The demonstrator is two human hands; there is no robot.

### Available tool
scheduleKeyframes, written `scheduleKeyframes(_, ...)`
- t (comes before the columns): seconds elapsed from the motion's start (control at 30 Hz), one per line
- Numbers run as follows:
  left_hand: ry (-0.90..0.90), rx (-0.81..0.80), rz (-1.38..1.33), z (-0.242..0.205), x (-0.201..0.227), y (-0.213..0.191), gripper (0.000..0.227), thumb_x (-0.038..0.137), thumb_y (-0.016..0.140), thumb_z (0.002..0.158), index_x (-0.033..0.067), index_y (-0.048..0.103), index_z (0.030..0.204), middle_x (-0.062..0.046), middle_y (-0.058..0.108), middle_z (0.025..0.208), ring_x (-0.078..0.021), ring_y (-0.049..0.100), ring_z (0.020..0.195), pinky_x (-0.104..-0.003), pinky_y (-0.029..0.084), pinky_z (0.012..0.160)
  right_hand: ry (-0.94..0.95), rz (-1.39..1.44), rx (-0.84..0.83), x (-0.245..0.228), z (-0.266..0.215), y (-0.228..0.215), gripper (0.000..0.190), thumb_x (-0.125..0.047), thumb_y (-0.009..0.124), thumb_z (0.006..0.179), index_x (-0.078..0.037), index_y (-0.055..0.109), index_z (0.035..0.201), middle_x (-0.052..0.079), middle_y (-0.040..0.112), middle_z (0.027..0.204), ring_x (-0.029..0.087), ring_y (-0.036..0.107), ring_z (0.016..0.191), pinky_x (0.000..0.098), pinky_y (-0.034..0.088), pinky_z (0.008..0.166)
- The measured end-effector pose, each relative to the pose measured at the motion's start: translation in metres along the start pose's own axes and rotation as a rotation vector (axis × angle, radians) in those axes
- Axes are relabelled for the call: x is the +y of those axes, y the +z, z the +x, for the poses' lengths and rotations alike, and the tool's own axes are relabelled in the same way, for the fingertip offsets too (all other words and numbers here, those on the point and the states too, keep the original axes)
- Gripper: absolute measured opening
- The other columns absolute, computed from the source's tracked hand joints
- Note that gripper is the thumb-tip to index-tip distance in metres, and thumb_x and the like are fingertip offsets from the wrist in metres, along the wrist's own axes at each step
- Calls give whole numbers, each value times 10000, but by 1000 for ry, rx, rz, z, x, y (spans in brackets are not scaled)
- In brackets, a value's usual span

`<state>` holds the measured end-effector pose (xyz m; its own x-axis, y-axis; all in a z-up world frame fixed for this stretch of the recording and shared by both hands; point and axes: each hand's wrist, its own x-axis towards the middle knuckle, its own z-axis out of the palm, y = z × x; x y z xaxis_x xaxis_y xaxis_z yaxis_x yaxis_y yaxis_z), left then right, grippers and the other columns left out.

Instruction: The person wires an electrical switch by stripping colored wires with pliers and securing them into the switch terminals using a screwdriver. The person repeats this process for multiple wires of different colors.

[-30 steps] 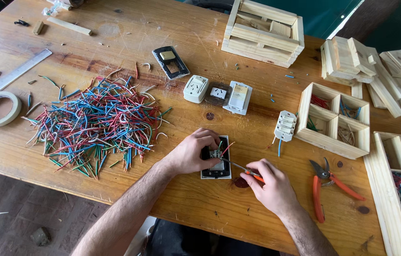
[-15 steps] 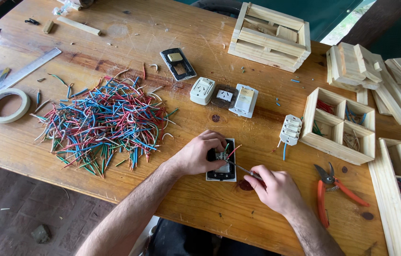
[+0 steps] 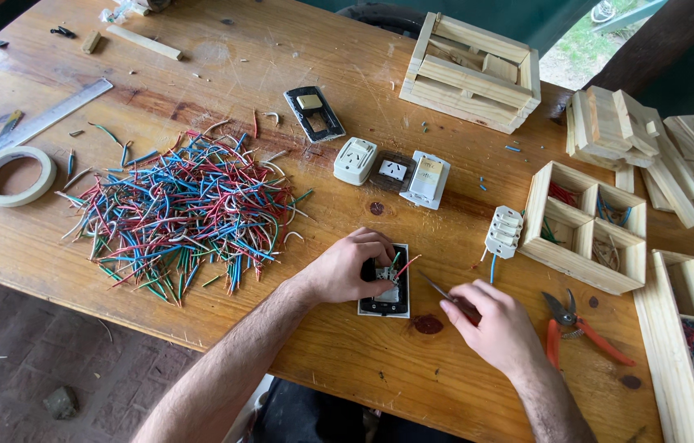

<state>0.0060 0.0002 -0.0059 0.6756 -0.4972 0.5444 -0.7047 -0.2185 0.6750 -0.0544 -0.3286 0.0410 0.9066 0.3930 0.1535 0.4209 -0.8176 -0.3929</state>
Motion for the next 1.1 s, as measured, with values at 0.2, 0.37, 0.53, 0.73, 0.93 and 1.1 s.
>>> scheduleKeyframes(0.2, -20, 4, -1, -1, 0, 3, 336, 220, 940, 862, 92, 636, 929, -76, 789, 1128, -297, 756, 1170, -437, 564, 1061, 22, -303, 56, -5, 6, 14, 344, -489, 813, 1026, -224, 765, 1240, -36, 842, 1160, 263, 820, 988, 513, 669, 750)
scheduleKeyframes(0.37, -41, 15, -1, -1, -1, 5, 320, 259, 956, 874, 61, 718, 959, -116, 810, 1142, -353, 764, 1246, -475, 597, 1083, 46, 76, 159, -25, 25, 17, 248, -396, 874, 1011, -212, 849, 1176, -56, 811, 1054, 150, 791, 816, 337, 655, 620)
scheduleKeyframes(0.53, -72, 40, -25, -4, -8, 8, 357, 301, 989, 869, 34, 782, 982, -152, 828, 1147, -394, 771, 1318, -515, 622, 1113, 108, 543, 118, -56, 52, 23, 159, -154, 919, 964, -145, 919, 1123, 45, 872, 901, 119, 775, 780, 255, 644, 570)
scheduleKeyframes(0.73, -72, 28, -37, -3, -7, 8, 338, 291, 971, 870, 33, 780, 976, -163, 828, 1154, -414, 763, 1332, -528, 613, 1129, 154, 580, 55, -55, 61, 35, 88, -142, 908, 977, -84, 924, 1041, 97, 849, 812, 119, 728, 719, 251, 612, 542)
scheduleKeyframes(0.93, -90, 12, -32, -4, -8, 9, 332, 294, 971, 863, 46, 780, 973, -161, 824, 1142, -413, 760, 1331, -539, 605, 1135, 152, 633, 35, -52, 63, 36, 70, -104, 925, 947, -64, 906, 1001, 78, 853, 864, 106, 750, 785, 233, 626, 579)
scheduleKeyframes(1.1, -95, 8, -26, -4, -6, 9, 326, 280, 973, 852, 45, 776, 963, -144, 832, 1139, -398, 759, 1331, -525, 606, 1136, 190, 728, 40, -55, 65, 37, 50, -38, 899, 945, 1, 894, 975, 156, 820, 767, 163, 764, 578, 278, 670, 506)
